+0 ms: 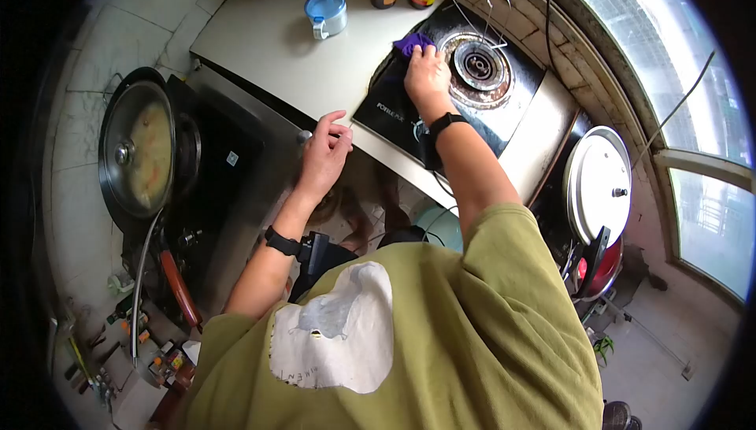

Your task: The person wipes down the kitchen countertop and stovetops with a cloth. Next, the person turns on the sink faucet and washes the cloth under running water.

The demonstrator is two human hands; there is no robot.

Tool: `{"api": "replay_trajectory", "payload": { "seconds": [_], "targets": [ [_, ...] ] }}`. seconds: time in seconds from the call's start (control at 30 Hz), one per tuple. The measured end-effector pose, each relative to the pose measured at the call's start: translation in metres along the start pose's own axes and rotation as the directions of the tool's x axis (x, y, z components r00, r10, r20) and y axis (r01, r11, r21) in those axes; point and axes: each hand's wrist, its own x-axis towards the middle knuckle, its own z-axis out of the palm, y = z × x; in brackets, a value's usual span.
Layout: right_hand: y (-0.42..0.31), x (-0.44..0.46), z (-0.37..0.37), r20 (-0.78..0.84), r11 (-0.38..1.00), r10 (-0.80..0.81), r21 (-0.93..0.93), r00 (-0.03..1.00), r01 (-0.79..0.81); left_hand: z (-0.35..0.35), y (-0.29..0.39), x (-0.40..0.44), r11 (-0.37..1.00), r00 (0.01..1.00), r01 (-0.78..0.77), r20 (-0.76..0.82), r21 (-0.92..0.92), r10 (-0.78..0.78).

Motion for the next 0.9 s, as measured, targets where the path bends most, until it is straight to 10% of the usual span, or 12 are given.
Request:
{"api": "replay_trajectory", "payload": {
  "seconds": [0.3, 0.57, 0.73, 0.9],
  "targets": [
    [-0.059, -0.147, -0.036, -0.06, 0.928, -0.267, 0.251, 0.962, 0.274, 0.015, 0.011, 0.009, 0.989, 0.994, -0.106, 0.045, 0.108, 0.101],
    [0.037, -0.273, -0.068, 0.011, 0.971, -0.098, 0.221, 0.995, 0.093, 0.045, 0.005, 0.001, 0.992, 0.977, -0.126, 0.176, 0.023, 0.12],
    [0.041, -0.252, -0.046, -0.112, 0.925, 0.217, 0.34, 0.97, -0.167, 0.036, 0.005, -0.026, 0.995, 0.979, -0.078, 0.191, 0.055, 0.066],
    [0.056, -0.159, -0.018, -0.234, 0.932, 0.111, 0.363, 0.966, -0.019, 0.041, -0.007, -0.044, 0.994, 0.988, -0.064, 0.148, 0.092, 0.05]
  ]
}}
